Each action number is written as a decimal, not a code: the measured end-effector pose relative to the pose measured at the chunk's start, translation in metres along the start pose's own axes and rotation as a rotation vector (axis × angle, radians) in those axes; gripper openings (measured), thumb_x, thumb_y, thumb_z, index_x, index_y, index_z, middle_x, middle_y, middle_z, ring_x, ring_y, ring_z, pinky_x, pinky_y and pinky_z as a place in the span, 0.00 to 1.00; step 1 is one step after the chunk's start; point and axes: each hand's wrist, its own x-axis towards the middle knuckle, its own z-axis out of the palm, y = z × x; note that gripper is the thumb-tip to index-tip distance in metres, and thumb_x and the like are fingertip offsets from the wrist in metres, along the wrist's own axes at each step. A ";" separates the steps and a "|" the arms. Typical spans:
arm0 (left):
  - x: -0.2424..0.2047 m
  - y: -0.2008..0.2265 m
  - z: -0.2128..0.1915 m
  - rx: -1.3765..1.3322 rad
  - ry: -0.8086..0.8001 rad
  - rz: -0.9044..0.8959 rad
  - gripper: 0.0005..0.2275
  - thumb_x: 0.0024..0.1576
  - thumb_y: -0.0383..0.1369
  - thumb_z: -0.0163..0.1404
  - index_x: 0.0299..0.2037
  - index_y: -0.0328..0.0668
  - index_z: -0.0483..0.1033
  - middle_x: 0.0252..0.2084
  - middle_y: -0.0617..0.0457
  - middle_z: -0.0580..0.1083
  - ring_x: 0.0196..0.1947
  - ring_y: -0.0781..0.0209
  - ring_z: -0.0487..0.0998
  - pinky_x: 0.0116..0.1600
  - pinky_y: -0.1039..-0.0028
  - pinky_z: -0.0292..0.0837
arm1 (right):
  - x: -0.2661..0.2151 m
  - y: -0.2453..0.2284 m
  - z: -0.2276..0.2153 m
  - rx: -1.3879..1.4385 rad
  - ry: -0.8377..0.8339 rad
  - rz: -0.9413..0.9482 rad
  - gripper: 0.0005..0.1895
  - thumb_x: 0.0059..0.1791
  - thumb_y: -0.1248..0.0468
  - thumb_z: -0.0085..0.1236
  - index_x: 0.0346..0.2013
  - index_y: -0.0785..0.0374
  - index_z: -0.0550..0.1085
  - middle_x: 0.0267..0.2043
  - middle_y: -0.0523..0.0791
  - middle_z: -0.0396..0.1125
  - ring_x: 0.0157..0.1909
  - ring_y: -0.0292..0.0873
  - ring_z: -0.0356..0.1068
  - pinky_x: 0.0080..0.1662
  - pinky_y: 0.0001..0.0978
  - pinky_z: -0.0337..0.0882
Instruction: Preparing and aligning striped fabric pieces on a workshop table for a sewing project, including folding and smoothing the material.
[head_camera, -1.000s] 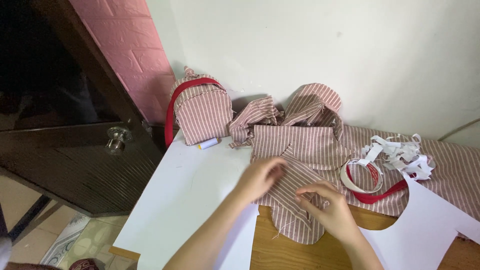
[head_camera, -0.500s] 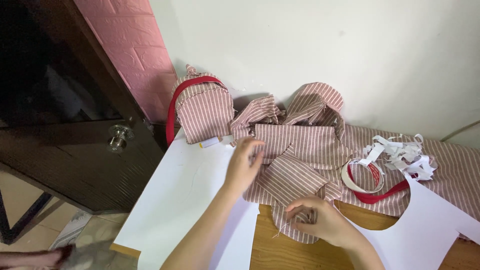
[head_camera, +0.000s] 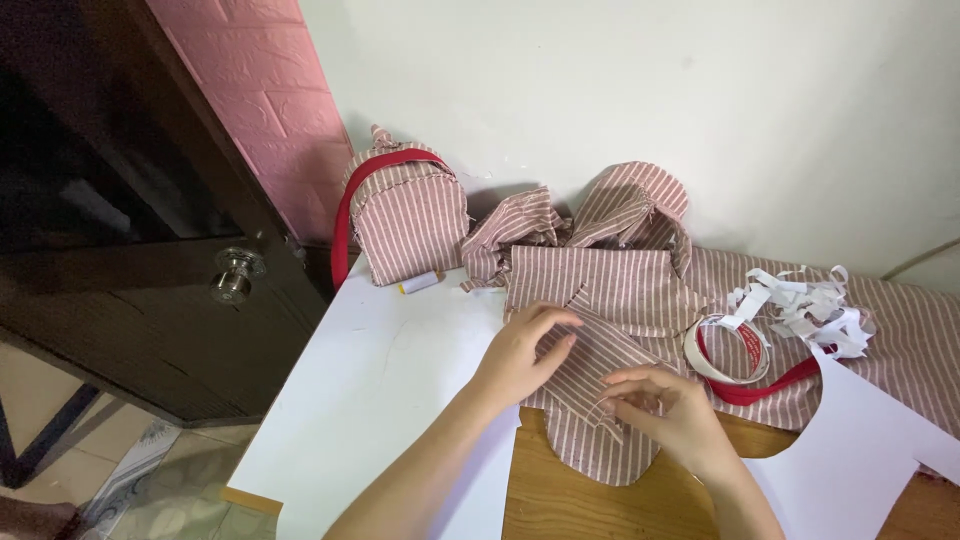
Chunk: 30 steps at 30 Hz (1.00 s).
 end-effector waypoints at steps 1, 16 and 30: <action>0.000 0.003 0.000 -0.001 -0.001 0.002 0.09 0.66 0.31 0.53 0.56 0.44 0.76 0.55 0.49 0.77 0.54 0.54 0.80 0.63 0.61 0.78 | 0.001 0.003 -0.001 0.000 0.002 0.000 0.18 0.44 0.80 0.70 0.48 0.67 0.87 0.42 0.52 0.88 0.45 0.45 0.86 0.44 0.35 0.88; -0.015 0.021 0.030 -0.512 -0.433 -0.316 0.19 0.70 0.47 0.46 0.59 0.45 0.81 0.35 0.59 0.77 0.21 0.74 0.60 0.27 0.82 0.50 | 0.005 0.021 -0.016 0.233 0.056 -0.256 0.17 0.45 0.81 0.67 0.48 0.70 0.84 0.45 0.55 0.85 0.48 0.48 0.85 0.55 0.39 0.86; -0.014 0.033 0.030 -0.575 -0.423 -0.238 0.19 0.63 0.46 0.56 0.58 0.45 0.82 0.46 0.52 0.84 0.36 0.68 0.80 0.41 0.82 0.75 | 0.006 0.021 -0.023 0.305 0.181 -0.179 0.17 0.46 0.82 0.66 0.49 0.72 0.83 0.43 0.55 0.83 0.45 0.47 0.83 0.49 0.36 0.82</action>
